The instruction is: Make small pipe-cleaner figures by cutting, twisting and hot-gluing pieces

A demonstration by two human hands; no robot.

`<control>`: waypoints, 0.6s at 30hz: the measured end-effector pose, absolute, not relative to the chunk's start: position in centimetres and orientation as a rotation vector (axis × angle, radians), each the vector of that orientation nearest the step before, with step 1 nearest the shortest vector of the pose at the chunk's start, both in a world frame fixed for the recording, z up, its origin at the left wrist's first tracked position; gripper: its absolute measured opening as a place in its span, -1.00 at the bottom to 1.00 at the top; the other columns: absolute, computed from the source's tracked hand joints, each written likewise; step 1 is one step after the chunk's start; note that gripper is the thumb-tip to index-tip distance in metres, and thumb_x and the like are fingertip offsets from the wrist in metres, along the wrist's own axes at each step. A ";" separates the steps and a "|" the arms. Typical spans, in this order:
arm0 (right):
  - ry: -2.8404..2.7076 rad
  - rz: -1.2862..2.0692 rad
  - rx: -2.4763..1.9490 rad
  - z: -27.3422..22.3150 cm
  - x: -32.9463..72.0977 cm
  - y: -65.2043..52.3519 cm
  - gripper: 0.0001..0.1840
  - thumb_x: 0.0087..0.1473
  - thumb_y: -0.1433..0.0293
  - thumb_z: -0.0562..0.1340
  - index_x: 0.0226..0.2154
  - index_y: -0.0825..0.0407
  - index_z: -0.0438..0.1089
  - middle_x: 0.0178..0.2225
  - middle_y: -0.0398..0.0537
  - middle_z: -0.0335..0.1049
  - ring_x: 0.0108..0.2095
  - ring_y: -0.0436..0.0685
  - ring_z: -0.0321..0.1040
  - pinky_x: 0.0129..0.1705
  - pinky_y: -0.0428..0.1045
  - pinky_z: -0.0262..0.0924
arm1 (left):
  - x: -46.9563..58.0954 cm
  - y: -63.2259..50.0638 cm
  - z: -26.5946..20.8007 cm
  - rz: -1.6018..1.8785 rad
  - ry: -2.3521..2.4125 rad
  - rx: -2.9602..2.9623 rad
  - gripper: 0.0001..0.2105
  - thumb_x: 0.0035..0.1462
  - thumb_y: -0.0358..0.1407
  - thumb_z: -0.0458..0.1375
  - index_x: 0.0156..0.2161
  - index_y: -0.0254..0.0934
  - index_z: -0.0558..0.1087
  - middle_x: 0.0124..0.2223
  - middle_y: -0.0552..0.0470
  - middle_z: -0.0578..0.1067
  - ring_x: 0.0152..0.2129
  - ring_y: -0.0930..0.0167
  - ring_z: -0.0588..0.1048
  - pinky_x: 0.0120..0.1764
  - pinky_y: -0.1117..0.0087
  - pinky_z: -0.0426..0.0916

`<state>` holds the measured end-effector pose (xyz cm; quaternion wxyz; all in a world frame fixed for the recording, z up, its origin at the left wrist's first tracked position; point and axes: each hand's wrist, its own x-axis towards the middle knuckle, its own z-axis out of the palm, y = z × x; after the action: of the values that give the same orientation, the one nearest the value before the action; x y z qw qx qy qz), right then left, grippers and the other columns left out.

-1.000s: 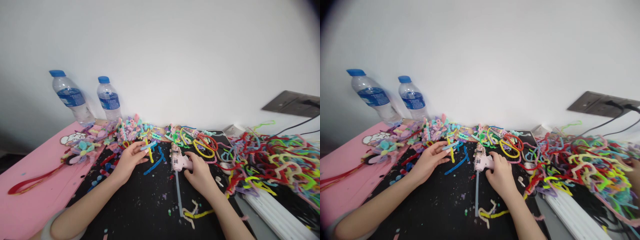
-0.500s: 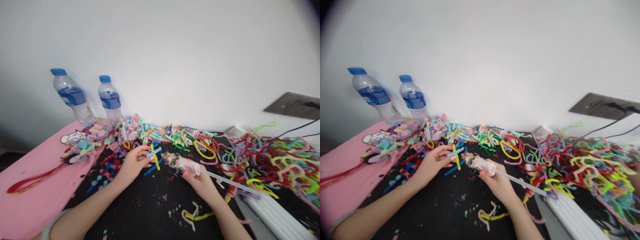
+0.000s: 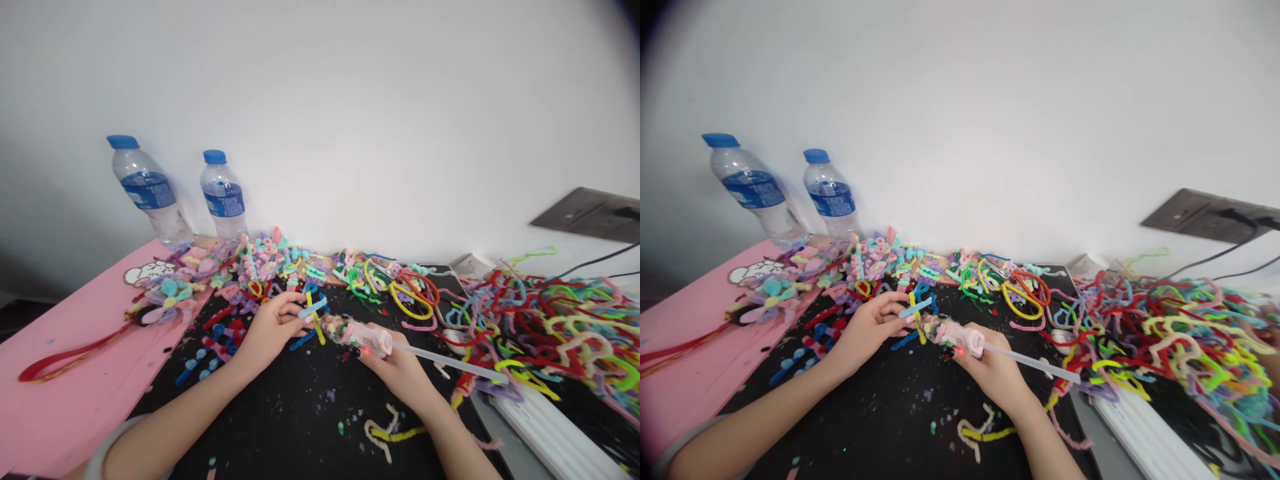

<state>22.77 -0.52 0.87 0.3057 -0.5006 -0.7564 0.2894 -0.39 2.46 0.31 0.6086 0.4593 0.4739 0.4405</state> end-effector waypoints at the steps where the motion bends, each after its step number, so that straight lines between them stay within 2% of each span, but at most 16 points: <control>1: -2.003 0.756 -1.326 0.8 22.8 -0.5 -0.81 0.04 0.29 0.17 -0.45 0.07 0.35 -0.52 -0.14 0.30 -0.53 0.01 0.19 -0.49 -0.11 0.12 | -0.4 2.4 0.2 1.018 1.092 1.062 -0.67 -0.08 -0.32 0.22 -0.16 -0.31 0.32 -0.39 0.07 0.47 -0.40 0.36 0.55 -0.39 0.44 0.46; 18: -2.041 0.775 -1.334 0.6 23.0 -0.4 -0.76 0.08 0.29 0.14 -0.53 0.05 0.17 -0.55 -0.21 0.13 -0.55 -0.02 0.06 -0.50 -0.11 0.01 | -0.4 2.5 0.3 1.018 1.087 1.070 -0.67 -0.08 -0.30 0.23 -0.16 -0.30 0.31 -0.40 0.07 0.49 -0.41 0.37 0.55 -0.38 0.44 0.46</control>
<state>22.99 -0.42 0.59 0.2874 -0.4993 -0.7641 0.2902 -0.40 2.51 0.31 0.6084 0.4632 0.4704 0.4405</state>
